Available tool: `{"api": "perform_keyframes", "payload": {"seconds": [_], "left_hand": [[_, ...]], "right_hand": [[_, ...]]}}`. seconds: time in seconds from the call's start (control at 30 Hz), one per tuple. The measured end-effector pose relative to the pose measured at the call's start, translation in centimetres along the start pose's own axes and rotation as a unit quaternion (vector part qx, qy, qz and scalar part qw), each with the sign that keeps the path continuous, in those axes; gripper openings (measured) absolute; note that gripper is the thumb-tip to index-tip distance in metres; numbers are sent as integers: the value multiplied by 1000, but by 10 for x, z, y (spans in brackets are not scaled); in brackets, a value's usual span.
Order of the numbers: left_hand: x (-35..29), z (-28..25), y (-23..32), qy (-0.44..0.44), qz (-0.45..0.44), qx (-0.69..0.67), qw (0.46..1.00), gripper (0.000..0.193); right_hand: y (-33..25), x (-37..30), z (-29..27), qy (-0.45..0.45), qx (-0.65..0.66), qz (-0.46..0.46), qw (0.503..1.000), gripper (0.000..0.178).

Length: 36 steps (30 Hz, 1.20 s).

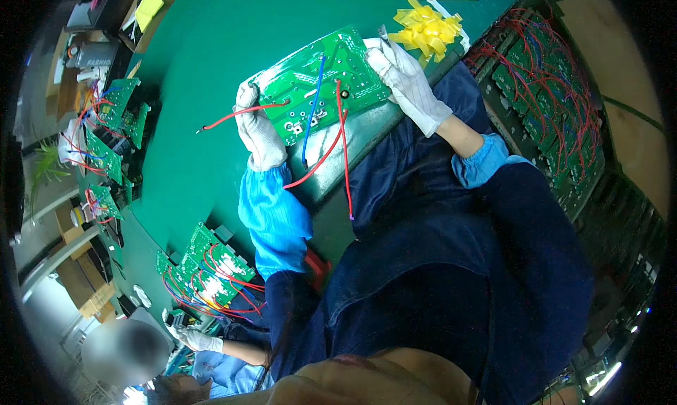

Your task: Assembling capacitors and wiring onto printed circuit boards at an industrial workbench.

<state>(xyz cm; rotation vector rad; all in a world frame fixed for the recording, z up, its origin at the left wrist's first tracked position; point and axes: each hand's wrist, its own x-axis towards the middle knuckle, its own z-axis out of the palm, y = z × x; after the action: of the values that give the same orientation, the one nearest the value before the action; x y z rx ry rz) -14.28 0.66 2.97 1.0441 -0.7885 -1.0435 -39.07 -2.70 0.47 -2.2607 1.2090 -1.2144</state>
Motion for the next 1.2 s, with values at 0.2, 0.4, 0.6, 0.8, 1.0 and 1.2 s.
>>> {"api": "perform_keyframes", "payload": {"seconds": [0.2, 0.4, 0.6, 0.8, 1.0, 1.2], "left_hand": [[-5, -3, 2, -14, -25, -21, 999, 33], [-11, 3, 10, 14, -56, -30, 998, 43], [-5, 19, -2, -19, -92, -32, 995, 46], [-11, 1, 10, 3, -79, -54, 995, 46], [-10, 2, 15, -16, -50, -84, 995, 47], [-10, 14, 11, -10, -104, -158, 982, 45]], "right_hand": [[-28, 8, -15, -70, 211, 292, 930, 42], [-22, 4, -5, -36, 266, 269, 925, 37], [-29, 26, -48, -14, -80, -4, 997, 30], [-70, 65, -42, -201, -76, -158, 964, 33], [-70, 79, -28, -192, -37, -170, 966, 20], [-72, 70, -11, -68, 14, 7, 998, 21]]}}
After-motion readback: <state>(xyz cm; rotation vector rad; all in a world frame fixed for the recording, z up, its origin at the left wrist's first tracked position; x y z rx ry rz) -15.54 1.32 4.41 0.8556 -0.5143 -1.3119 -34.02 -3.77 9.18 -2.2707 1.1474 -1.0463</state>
